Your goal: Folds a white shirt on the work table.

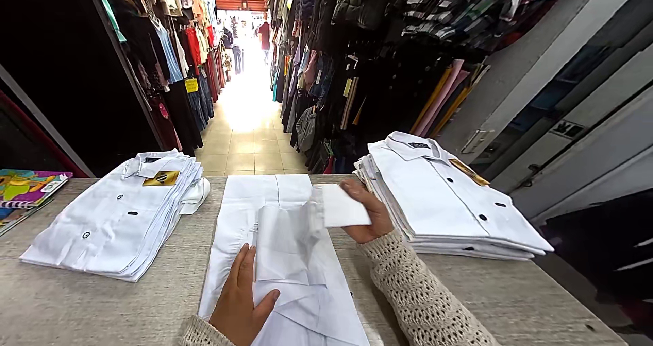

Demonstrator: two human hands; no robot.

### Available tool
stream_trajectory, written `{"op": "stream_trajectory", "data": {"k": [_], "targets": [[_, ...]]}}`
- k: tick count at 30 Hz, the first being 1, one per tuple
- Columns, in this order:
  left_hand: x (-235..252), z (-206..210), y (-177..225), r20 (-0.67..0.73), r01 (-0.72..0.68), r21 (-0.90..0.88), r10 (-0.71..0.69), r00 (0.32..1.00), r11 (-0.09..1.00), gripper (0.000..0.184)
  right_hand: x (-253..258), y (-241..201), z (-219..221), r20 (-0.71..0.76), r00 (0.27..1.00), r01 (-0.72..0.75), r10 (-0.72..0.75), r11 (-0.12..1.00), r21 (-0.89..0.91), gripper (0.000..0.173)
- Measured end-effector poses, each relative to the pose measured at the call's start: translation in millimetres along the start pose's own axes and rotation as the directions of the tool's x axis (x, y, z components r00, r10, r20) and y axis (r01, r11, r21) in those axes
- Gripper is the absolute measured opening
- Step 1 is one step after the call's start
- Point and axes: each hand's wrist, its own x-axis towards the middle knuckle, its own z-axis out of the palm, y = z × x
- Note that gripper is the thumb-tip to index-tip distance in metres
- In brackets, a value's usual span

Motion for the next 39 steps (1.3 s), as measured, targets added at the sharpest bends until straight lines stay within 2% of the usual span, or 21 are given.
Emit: {"op": "stream_trajectory", "data": {"k": [3,6,8,9,11,13,15,19,21,23,28,30,32,34,35,36,38,39], "targets": [[-1,-2,1,-0.057,0.065,-0.079,-0.070,0.996,0.995,0.091,25,1,53,0.201,0.978,-0.051,0.054,0.998,-0.023,0.017],[5,-9,8,-0.041,0.282,-0.196,-0.295,0.955,0.939,0.107,52,2,98,0.384,0.914,-0.144,0.127,0.989,0.017,0.021],[17,-23,19,0.007,0.479,-0.190,-0.487,0.874,0.857,0.105,65,7,113,0.455,0.875,-0.208,0.167,0.977,0.042,0.021],[22,-29,21,-0.006,0.524,-0.178,-0.534,0.846,0.833,0.096,67,9,115,0.453,0.870,-0.231,0.194,0.973,0.026,0.023],[24,-34,12,-0.111,0.486,-0.169,-0.506,0.855,0.858,0.065,63,13,110,0.367,0.891,-0.257,0.266,0.964,-0.074,0.030],[22,-39,-4,-0.167,0.452,-0.155,-0.474,0.864,0.879,0.048,55,14,96,0.222,0.919,-0.273,0.327,0.932,-0.240,0.037],[15,-42,-16,-0.163,0.437,-0.117,-0.451,0.878,0.892,0.044,45,15,76,0.077,0.916,-0.324,0.393,0.841,-0.433,0.038],[4,-37,-25,-0.186,0.315,-0.021,-0.314,0.931,0.949,0.036,28,19,31,-0.102,0.856,-0.402,0.507,0.527,-0.748,0.035],[2,-36,-25,-0.183,0.298,-0.005,-0.294,0.938,0.955,0.031,21,27,10,-0.157,0.846,-0.407,0.509,0.427,-0.808,0.034],[1,-37,-24,-0.147,0.335,-0.057,-0.340,0.929,0.941,0.030,15,29,-1,-0.198,0.839,-0.427,0.507,0.387,-0.817,0.031],[1,-39,-24,-0.134,0.393,-0.093,-0.403,0.906,0.915,0.018,13,31,-6,-0.256,0.840,-0.463,0.479,0.386,-0.798,0.031],[0,-42,-23,-0.108,0.440,-0.094,-0.448,0.888,0.893,0.016,13,33,-7,-0.258,0.867,-0.411,0.427,0.317,-0.855,0.034],[-2,-51,-24,-0.116,0.409,0.000,-0.407,0.906,0.912,0.017,11,31,-5,-0.206,0.945,-0.262,0.256,0.212,-0.941,0.034],[5,-63,-26,-0.178,0.237,0.156,-0.209,0.962,0.959,0.022,9,30,-2,-0.005,1.000,-0.003,-0.016,0.126,-0.992,0.024],[14,-66,-28,-0.185,0.140,0.232,-0.098,0.978,0.963,0.026,8,33,0,0.140,0.981,0.151,-0.133,0.073,-0.986,0.022],[27,-65,-29,-0.176,0.049,0.282,0.001,0.984,0.958,0.030,8,38,5,0.269,0.946,0.278,-0.182,0.026,-0.960,0.025],[54,-53,-28,-0.072,-0.072,0.321,0.100,0.992,0.944,0.035,3,57,23,0.419,0.900,0.416,-0.117,-0.051,-0.908,0.038],[66,-45,-25,0.035,-0.074,0.330,0.066,0.997,0.941,0.039,-3,64,33,0.403,0.915,0.402,0.004,-0.069,-0.913,0.049]]}}
